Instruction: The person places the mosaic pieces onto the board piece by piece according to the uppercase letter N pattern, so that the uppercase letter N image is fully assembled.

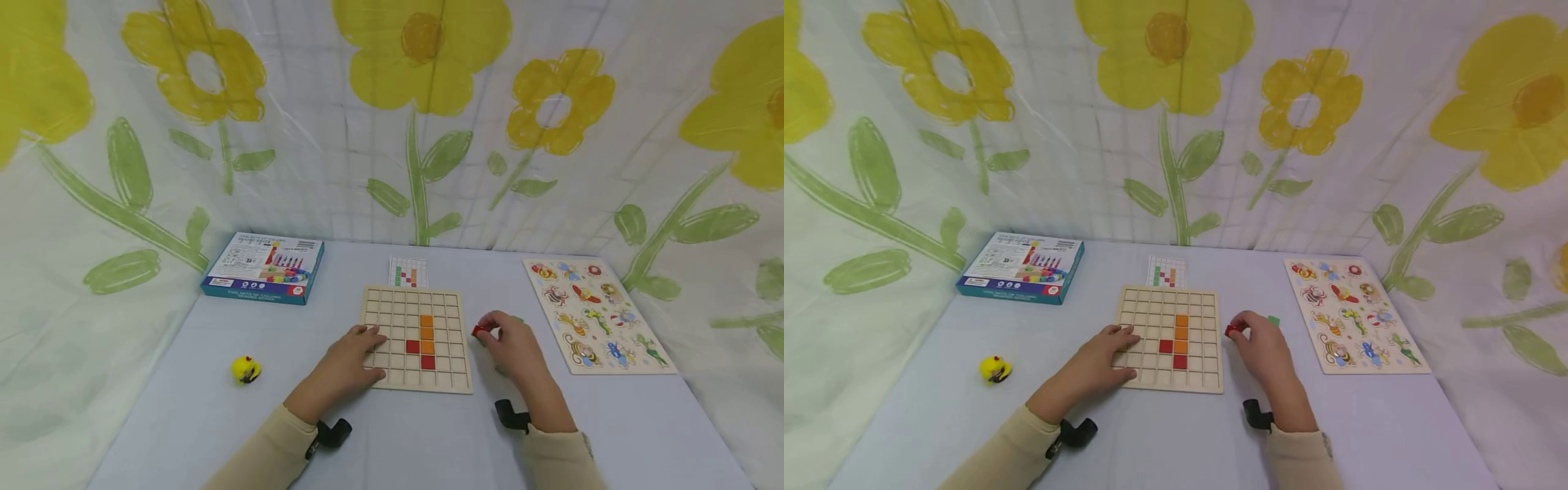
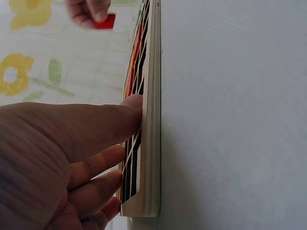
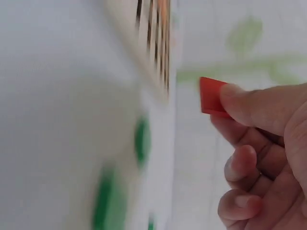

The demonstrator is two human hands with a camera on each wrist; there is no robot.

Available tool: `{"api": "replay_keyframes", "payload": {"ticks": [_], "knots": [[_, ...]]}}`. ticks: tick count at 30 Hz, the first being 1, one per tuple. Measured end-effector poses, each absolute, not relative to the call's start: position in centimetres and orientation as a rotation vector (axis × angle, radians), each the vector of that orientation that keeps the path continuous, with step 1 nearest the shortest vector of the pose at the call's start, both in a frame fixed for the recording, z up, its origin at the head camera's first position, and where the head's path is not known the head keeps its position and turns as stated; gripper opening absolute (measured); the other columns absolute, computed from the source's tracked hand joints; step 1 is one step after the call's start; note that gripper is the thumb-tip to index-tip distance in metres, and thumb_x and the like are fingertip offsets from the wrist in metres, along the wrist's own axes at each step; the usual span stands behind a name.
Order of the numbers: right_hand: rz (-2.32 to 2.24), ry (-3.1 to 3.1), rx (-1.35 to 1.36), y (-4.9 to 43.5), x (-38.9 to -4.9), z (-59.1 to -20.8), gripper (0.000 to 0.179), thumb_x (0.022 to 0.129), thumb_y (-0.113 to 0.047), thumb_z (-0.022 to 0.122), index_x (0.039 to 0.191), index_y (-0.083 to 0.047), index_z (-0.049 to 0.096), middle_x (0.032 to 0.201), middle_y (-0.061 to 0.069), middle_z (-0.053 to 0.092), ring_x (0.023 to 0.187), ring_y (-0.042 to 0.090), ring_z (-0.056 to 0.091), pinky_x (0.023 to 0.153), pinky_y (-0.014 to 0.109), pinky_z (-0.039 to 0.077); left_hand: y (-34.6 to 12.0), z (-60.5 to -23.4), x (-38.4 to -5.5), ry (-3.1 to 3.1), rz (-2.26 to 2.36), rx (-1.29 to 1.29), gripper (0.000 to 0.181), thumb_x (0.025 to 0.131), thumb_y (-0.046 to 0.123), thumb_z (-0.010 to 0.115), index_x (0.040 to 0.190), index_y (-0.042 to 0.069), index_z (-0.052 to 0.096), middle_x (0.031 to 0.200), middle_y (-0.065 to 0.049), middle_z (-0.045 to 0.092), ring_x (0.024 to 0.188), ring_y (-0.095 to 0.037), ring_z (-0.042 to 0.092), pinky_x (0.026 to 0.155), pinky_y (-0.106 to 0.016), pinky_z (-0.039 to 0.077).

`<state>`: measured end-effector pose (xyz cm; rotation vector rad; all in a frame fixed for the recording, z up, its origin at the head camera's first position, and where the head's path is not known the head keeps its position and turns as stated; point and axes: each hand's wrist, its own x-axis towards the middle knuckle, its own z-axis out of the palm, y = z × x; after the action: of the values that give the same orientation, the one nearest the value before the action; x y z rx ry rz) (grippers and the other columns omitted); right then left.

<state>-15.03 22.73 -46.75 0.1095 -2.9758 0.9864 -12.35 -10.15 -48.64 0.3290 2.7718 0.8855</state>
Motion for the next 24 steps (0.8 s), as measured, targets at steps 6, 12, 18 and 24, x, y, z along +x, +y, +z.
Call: {"api": "replay_keyframes", "payload": {"ticks": [6, 12, 18, 24], "knots": [[1.073, -2.991, 0.277, 16.0, -16.0, -47.0, 0.008, 0.104, -0.014, 0.075, 0.111, -0.018, 0.075, 0.108, -0.003, 0.077, 0.084, 0.018, 0.057, 0.075, 0.034, 0.051, -10.3, -48.6, -12.4, 2.775, 0.889, 0.329, 0.066, 0.091, 0.027, 0.090, 0.151, 0.014, 0.066, 0.168, -0.009, 0.053, 0.158, -0.039, 0.044, 0.122, -0.064, 0.044], [1.096, -3.016, 0.384, 11.8, -17.5, -47.6, 0.008, 0.105, -0.015, 0.074, 0.109, -0.021, 0.077, 0.105, -0.006, 0.076, 0.085, 0.015, 0.061, 0.081, 0.038, 0.057, -10.4, -48.9, -12.6, 2.773, 0.894, 0.362, 0.065, 0.092, 0.028, 0.089, 0.151, 0.013, 0.066, 0.167, -0.010, 0.053, 0.157, -0.040, 0.045, 0.121, -0.064, 0.045], [1.044, -3.033, 0.446, 10.1, -18.8, -48.1, 0.006, 0.105, -0.015, 0.074, 0.107, -0.020, 0.076, 0.103, -0.004, 0.077, 0.084, 0.017, 0.061, 0.079, 0.038, 0.056, -10.4, -49.0, -12.6, 2.772, 0.897, 0.379, 0.065, 0.091, 0.028, 0.089, 0.151, 0.013, 0.067, 0.167, -0.010, 0.054, 0.156, -0.040, 0.046, 0.120, -0.065, 0.046], [0.973, -3.068, 0.466, 9.7, -19.1, -48.2, 0.006, 0.104, -0.015, 0.075, 0.107, -0.019, 0.077, 0.107, -0.001, 0.078, 0.089, 0.017, 0.065, 0.083, 0.040, 0.058, -10.4, -48.9, -12.5, 2.775, 0.901, 0.368, 0.065, 0.091, 0.028, 0.090, 0.151, 0.013, 0.067, 0.167, -0.009, 0.054, 0.157, -0.039, 0.045, 0.120, -0.064, 0.046]]}}
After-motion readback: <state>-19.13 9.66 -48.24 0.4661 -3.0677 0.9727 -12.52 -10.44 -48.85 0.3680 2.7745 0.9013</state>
